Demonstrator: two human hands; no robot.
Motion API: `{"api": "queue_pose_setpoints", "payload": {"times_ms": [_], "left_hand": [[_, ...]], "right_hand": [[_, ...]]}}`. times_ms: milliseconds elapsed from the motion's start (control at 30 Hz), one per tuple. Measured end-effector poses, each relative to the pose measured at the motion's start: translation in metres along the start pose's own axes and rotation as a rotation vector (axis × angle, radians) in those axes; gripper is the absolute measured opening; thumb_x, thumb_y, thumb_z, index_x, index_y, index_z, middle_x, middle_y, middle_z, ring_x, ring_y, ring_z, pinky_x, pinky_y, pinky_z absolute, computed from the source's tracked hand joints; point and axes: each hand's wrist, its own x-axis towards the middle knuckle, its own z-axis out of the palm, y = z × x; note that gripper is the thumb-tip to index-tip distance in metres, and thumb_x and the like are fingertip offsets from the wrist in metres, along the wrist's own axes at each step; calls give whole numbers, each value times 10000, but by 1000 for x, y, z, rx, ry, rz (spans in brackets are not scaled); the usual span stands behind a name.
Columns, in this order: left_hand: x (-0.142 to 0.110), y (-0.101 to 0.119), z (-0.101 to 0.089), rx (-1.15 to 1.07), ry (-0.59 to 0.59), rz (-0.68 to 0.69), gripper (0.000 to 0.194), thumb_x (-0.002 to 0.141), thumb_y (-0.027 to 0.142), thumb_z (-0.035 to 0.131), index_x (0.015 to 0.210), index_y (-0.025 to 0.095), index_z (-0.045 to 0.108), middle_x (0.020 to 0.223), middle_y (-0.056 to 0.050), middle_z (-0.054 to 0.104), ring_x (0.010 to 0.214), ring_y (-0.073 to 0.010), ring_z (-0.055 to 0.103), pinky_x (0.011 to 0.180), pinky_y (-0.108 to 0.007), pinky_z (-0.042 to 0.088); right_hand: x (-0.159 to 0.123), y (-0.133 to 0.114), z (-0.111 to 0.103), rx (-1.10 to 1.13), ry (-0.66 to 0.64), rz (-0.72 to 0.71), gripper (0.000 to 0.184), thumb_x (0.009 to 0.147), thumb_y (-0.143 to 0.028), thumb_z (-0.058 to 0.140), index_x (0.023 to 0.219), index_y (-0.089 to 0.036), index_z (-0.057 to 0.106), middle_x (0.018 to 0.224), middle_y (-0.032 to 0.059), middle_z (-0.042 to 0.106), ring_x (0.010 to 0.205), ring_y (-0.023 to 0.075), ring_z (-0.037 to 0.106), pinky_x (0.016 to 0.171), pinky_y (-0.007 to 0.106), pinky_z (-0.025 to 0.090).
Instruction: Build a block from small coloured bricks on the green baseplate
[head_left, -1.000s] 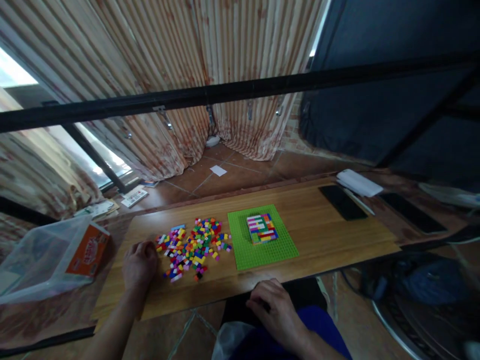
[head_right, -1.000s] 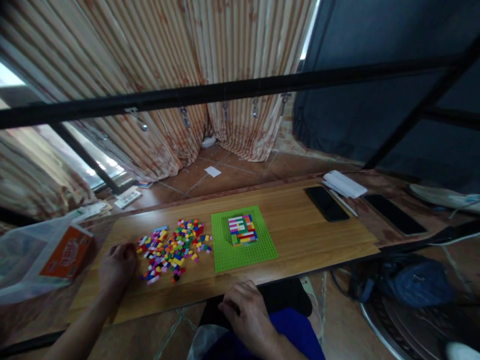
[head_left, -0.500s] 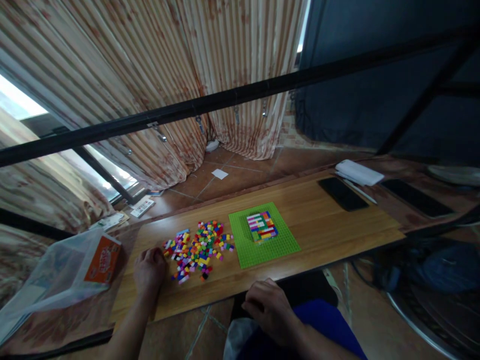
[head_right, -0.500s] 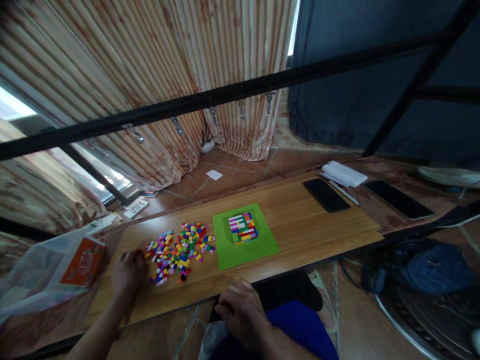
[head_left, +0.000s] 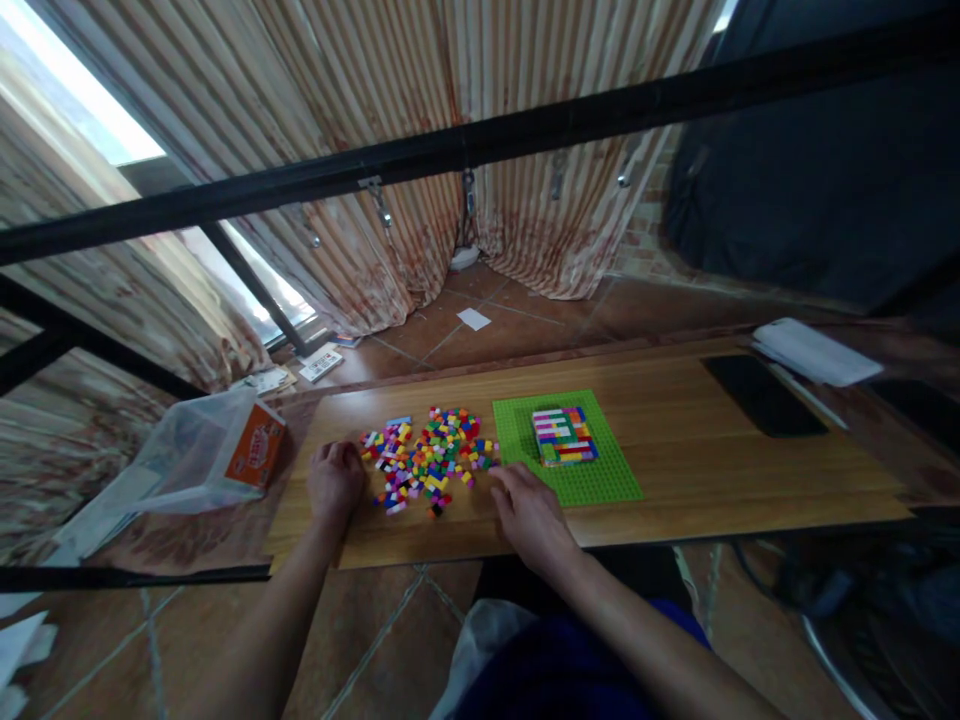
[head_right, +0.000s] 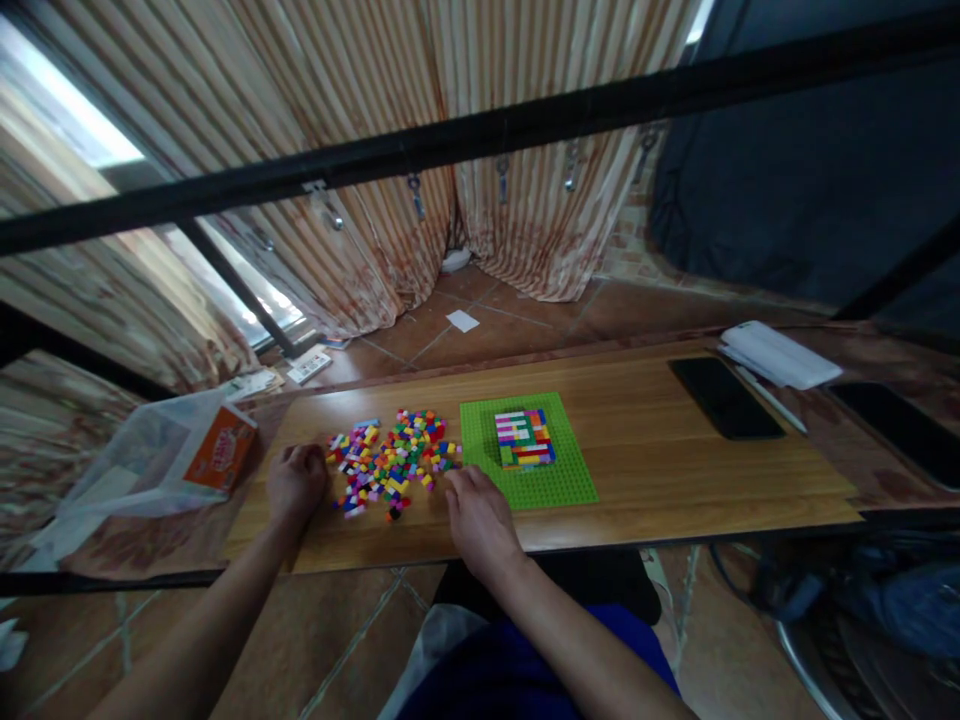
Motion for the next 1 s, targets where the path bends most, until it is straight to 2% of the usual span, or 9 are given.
{"api": "queue_pose_setpoints", "payload": {"times_ms": [100, 233, 467, 633, 800, 1000], "left_hand": [[0, -1, 2, -14, -3, -3, 306, 892, 254, 415, 969, 174, 700, 1026, -129, 666, 989, -261, 608, 865, -366, 474], [0, -3, 5, -34, 11, -14, 292, 890, 252, 425, 958, 176, 698, 997, -126, 665, 972, -262, 609, 843, -366, 477], [-2, -4, 10, -62, 26, -17, 276, 893, 251, 435, 969, 179, 690, 990, -119, 662, 976, -254, 610, 848, -356, 474], [-3, -3, 10, -71, 16, -39, 276, 901, 254, 438, 987, 172, 687, 1016, -131, 664, 1005, -262, 606, 869, -368, 473], [-3, -2, 11, -80, 20, -36, 279, 911, 251, 429, 978, 170, 688, 1011, -134, 662, 1016, -266, 605, 911, -379, 468], [-3, -4, 13, -86, 24, -32, 276, 912, 249, 425, 981, 173, 682, 1029, -134, 662, 1017, -265, 607, 914, -378, 474]], "right_hand": [[17, 6, 7, -91, 28, 20, 266, 916, -133, 458, 1095, -209, 640, 1054, 94, 667, 1009, 222, 624, 898, 341, 490], [28, 11, 16, -193, -33, 58, 235, 915, -152, 482, 1060, -199, 662, 1050, 103, 677, 993, 236, 627, 889, 349, 478], [32, 4, 27, -116, -98, -19, 188, 940, -231, 518, 1027, -235, 685, 1051, 62, 708, 990, 213, 640, 907, 331, 463], [44, 2, 26, -60, -79, -51, 226, 954, -249, 480, 1040, -237, 689, 1018, 54, 716, 949, 203, 652, 881, 316, 467], [75, 8, 21, -169, -6, -48, 276, 951, -206, 449, 1098, -222, 681, 1051, 81, 691, 967, 219, 633, 870, 322, 460], [103, 14, 23, -290, -75, -67, 311, 923, -186, 504, 1168, -253, 683, 1033, 80, 656, 975, 224, 605, 864, 321, 457]]}}
